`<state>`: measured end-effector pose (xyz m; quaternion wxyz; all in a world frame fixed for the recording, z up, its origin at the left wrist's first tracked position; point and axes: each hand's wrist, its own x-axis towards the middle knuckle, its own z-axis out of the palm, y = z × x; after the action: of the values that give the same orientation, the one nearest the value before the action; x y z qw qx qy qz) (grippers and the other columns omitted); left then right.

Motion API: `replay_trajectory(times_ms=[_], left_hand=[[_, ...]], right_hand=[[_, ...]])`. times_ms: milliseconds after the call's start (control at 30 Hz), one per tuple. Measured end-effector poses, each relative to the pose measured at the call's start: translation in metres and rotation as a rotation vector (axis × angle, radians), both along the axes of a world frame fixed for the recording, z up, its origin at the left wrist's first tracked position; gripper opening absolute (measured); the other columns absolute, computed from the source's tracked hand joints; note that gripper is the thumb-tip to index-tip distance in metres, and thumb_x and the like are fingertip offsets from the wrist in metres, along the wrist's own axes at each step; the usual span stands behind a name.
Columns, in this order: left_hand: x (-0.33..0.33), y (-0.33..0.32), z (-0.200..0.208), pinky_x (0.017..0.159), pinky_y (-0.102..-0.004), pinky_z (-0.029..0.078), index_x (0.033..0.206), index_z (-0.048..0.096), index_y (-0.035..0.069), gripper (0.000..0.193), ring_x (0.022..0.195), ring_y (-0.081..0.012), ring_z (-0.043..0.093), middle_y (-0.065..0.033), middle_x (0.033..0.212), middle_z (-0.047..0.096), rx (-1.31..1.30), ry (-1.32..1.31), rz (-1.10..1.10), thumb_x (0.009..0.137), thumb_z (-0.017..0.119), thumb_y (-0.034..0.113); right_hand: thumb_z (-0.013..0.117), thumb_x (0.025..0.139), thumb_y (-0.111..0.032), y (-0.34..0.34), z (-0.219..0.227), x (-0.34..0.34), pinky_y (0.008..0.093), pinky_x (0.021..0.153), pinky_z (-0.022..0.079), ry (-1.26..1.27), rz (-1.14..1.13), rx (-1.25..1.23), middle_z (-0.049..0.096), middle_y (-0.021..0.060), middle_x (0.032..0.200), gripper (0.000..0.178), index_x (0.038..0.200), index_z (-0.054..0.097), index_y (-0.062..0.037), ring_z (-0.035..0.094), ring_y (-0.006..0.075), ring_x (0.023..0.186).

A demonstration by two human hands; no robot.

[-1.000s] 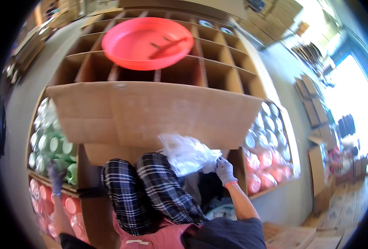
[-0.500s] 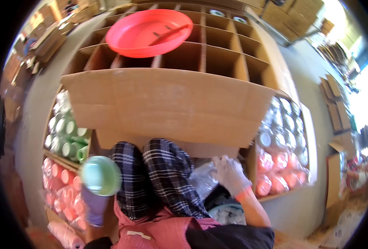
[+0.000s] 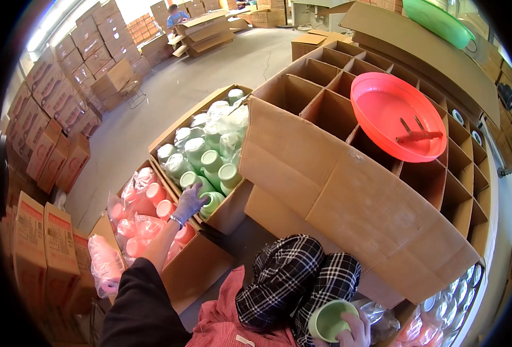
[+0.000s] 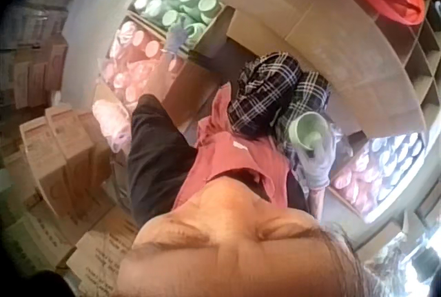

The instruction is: The person sits on the floor in a warehouse and assembles thermos flasks by hand. They pick up pink and green flasks, insert black rubber stoppers, and screw on lids. The person then wraps the assembled flasks in plastic bags and places them into a cardboard box with dividers.

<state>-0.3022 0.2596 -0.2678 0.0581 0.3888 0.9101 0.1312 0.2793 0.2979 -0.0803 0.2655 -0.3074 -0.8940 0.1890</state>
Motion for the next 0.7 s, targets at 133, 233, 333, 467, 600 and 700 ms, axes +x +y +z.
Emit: replay_trajectory(times_ms=[133,233,333,467,600,700], left_hand=[[0.001,0.013,-0.049,0.097,-0.0439,0.047,0.139,0.050,0.015,0.077,0.117,-0.0349,0.056,-0.0200,0.125,0.058,-0.220,0.200,-0.119,0.072,0.081,0.038],[-0.002,0.021,-0.061,0.089,-0.0452,0.050,0.132,0.057,0.016,0.071,0.106,-0.0336,0.061,-0.0186,0.111,0.063,-0.250,0.101,-0.115,0.068,0.084,0.032],[-0.006,0.029,-0.029,0.079,-0.0451,0.052,0.112,0.066,0.013,0.046,0.092,-0.0332,0.063,-0.0166,0.100,0.062,-0.165,0.263,-0.209,0.070,0.081,0.029],[-0.002,-0.004,0.088,0.078,-0.0443,0.051,0.113,0.062,0.010,0.043,0.090,-0.0338,0.062,-0.0160,0.099,0.061,0.118,0.356,-0.225,0.078,0.075,0.033],[0.017,-0.054,0.173,0.083,-0.0427,0.052,0.120,0.058,0.004,0.037,0.101,-0.0301,0.063,-0.0162,0.114,0.063,0.578,-0.067,-0.015,0.089,0.067,0.024],[0.047,-0.101,0.181,0.092,-0.0424,0.050,0.129,0.051,0.003,0.041,0.113,-0.0284,0.060,-0.0159,0.128,0.059,0.988,-0.894,0.263,0.094,0.060,0.022]], right_hand=[[0.085,0.068,-0.016,-0.004,0.012,-0.002,0.0514,0.086,0.052,-0.115,0.042,0.009,0.060,0.0225,0.118,0.047,0.102,0.056,-0.0003,0.060,0.0465,0.102],[0.087,0.066,-0.021,-0.018,-0.006,-0.014,0.0501,0.089,0.052,-0.042,0.213,-0.298,0.055,0.0263,0.125,0.063,0.116,0.057,0.0006,0.059,0.0448,0.108],[0.089,0.066,-0.024,-0.039,-0.032,-0.029,0.0469,0.099,0.048,0.005,0.269,-0.603,0.052,0.0274,0.131,0.075,0.127,0.053,0.0013,0.054,0.0438,0.119],[0.087,0.068,-0.026,-0.059,-0.077,-0.020,0.0455,0.103,0.045,-0.091,0.230,-0.828,0.050,0.0281,0.134,0.074,0.129,0.054,-0.0011,0.052,0.0418,0.123],[0.086,0.069,-0.027,-0.057,-0.079,-0.026,0.0450,0.102,0.046,0.001,0.186,-0.564,0.050,0.0267,0.134,0.070,0.126,0.054,-0.0015,0.052,0.0430,0.121],[0.081,0.075,-0.030,-0.049,-0.073,-0.029,0.0441,0.101,0.045,0.025,0.278,-0.510,0.051,0.0242,0.134,0.059,0.121,0.057,-0.0011,0.054,0.0417,0.119]])
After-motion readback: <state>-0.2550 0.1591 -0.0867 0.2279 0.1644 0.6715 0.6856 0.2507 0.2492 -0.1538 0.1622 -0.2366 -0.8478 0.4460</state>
